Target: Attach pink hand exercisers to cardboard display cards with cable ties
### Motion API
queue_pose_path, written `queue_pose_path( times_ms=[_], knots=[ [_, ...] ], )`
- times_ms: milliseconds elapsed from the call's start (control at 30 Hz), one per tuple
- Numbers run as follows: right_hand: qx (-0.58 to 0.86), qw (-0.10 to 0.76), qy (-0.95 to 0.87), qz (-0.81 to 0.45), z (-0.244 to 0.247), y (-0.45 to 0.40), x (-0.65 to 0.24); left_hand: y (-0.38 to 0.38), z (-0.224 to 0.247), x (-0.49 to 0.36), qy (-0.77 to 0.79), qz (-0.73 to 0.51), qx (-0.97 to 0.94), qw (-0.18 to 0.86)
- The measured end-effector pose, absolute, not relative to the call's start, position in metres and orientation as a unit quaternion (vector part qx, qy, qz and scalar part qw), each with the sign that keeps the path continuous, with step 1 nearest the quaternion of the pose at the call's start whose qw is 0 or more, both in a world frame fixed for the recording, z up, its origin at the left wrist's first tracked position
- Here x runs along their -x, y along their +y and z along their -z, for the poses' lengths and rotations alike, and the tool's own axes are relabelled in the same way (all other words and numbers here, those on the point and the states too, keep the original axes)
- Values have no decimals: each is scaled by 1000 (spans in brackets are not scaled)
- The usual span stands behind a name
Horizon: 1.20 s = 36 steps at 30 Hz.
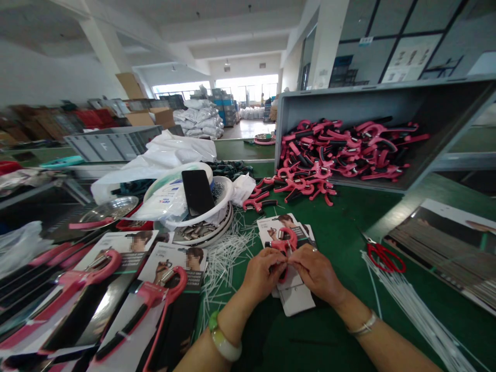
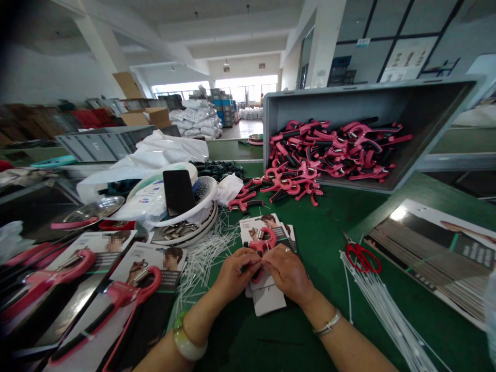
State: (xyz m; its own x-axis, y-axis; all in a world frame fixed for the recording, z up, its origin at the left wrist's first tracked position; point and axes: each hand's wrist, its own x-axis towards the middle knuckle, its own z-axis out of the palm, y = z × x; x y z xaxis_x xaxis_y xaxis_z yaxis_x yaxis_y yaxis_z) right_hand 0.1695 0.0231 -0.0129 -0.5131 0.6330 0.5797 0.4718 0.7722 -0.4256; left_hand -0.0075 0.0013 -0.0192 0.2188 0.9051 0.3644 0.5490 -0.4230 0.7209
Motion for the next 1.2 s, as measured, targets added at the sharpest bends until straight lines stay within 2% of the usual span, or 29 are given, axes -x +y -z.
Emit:
queue_pose_path(
  times_ms=[100,200,267,500,633,767,867,1000,1200],
  knots=[
    [382,434,-809,-109,14,20,-170,-3,15,7,510,-361,-750,219],
    [502,526,-669,-153,10,24,-174,-5,13,9,536,-336,-741,225],
    [539,544,-620,-171,4,28,-176,-5,14,10,542,-346,-728,239],
    [341,330,-853,-220,-5,24,-181,-12,19,15,509,-357,-738,261],
    [301,245,-915,-112,3,21,-180,-15,22,13,521,-365,-737,226],
    [353,157,-922,19,5,19,-166,-15,22,10,598,-325,-700,215],
    [345,80,-933,57,-3,13,-154,-15,20,11,648,-297,-672,201],
    [324,55,-943,55,-7,7,-153,-15,18,14,679,-286,-642,212],
    [364,120,-922,61,24,7,-162,-10,26,17,630,-316,-636,314]
  ],
)
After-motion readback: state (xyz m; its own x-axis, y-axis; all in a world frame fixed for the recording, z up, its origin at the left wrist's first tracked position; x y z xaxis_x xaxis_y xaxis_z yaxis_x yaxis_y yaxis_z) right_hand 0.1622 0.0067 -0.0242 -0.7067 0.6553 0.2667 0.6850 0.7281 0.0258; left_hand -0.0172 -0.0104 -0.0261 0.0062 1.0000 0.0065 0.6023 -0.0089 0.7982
